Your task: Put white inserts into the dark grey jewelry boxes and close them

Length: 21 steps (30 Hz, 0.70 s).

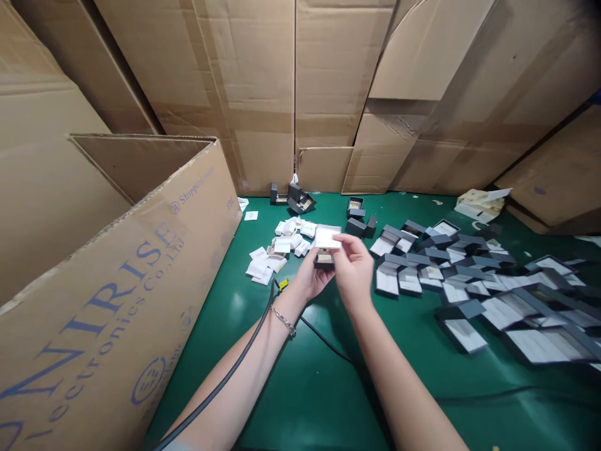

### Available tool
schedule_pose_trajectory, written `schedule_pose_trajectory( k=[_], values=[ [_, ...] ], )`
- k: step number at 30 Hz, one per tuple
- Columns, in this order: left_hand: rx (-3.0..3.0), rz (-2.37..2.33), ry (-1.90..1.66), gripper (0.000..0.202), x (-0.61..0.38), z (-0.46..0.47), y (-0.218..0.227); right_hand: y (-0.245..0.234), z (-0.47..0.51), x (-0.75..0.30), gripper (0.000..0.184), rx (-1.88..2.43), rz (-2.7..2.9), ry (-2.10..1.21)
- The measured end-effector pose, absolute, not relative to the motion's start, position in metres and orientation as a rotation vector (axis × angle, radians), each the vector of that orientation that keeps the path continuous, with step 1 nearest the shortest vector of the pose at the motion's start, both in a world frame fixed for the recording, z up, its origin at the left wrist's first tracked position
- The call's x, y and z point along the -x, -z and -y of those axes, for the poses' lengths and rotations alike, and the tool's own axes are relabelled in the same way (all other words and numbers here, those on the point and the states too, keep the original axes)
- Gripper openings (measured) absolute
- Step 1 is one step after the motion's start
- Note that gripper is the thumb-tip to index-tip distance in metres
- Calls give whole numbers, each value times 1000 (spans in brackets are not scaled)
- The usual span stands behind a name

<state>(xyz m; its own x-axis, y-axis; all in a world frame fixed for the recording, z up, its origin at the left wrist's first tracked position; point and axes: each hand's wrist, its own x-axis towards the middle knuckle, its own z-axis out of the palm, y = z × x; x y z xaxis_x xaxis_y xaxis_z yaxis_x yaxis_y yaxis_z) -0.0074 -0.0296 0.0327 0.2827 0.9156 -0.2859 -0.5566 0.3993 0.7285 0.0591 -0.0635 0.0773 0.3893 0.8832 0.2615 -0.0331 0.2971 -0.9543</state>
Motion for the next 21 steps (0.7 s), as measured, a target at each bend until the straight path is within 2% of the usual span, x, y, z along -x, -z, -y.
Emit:
schedule_pose_trajectory(
  k=[5, 9, 14, 16, 21],
  values=[
    [-264, -595, -1035, 46, 11, 27, -33, -56, 62, -100, 35, 1060, 725, -890],
    [-266, -608, -1061, 50, 10, 27, -31, -47, 57, -105, 37, 1195, 772, -899],
    [-274, -653, -990, 47, 7, 27, -29, -46, 57, -97, 62, 1144, 788, -909],
    [-303, -682, -976, 46, 6, 27, -29, -46, 58, -97, 58, 1176, 840, -869],
    [-353, -667, -980, 41, 3, 29, -27, -45, 61, -100, 25, 1341, 1033, -735]
  ],
)
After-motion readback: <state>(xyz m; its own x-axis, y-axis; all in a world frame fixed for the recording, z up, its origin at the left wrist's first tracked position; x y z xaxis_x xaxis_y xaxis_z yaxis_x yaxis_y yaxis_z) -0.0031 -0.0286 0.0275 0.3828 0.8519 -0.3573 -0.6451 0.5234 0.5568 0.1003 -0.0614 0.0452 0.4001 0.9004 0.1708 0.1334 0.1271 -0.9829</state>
